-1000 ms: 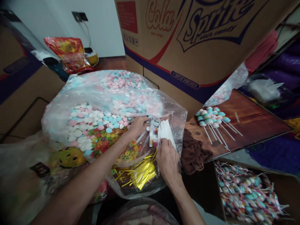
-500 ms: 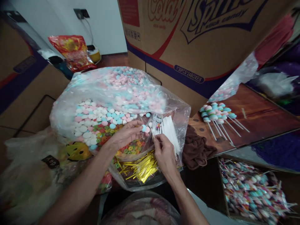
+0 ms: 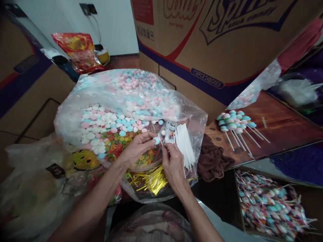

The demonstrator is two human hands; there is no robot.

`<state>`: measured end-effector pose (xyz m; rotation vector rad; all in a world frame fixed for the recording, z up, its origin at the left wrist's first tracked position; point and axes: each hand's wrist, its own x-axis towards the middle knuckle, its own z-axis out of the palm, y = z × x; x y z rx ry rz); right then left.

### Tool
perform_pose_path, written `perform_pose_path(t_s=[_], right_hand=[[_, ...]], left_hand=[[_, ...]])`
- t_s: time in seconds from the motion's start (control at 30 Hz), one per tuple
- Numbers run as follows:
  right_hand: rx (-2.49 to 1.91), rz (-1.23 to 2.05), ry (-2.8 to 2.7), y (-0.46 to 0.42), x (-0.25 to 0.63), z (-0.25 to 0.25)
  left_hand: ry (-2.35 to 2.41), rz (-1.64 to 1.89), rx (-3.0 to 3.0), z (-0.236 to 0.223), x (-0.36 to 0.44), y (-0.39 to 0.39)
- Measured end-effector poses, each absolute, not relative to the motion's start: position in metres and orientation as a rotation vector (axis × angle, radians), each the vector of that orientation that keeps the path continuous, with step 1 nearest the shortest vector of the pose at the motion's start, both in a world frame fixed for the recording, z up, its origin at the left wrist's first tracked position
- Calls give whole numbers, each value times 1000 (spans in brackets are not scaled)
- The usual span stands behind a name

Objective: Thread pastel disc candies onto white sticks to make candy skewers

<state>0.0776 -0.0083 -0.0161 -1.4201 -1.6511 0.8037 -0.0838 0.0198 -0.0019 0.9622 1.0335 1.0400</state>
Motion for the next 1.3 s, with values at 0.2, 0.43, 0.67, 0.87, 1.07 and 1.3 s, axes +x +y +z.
perform_pose_path(t_s=[0.2,0.43,0.67,0.87,1.07,1.3], right_hand=[[-1361,1030,-1479,-12,80,-21],[-1283,1231,-1428,-26,74,-18],[-1265,1255,-1480,-26,68,-18],[-1269,1192,-1595,-20,73,-13],[-1241,1296,-1547,-16,71,-2],[-1250,1350,-1387,-26,58,-7]], left_hand=[[1181,1193,988,-6,-79,21],[1293,1361,959,-10,-78,22],[1267,1406,850,-10,-78,16],[1306,1431,897,-14,-81,15],[1500,1421,1257,-16,-81,8],[1622,1445,1499,-17,-69,-8]])
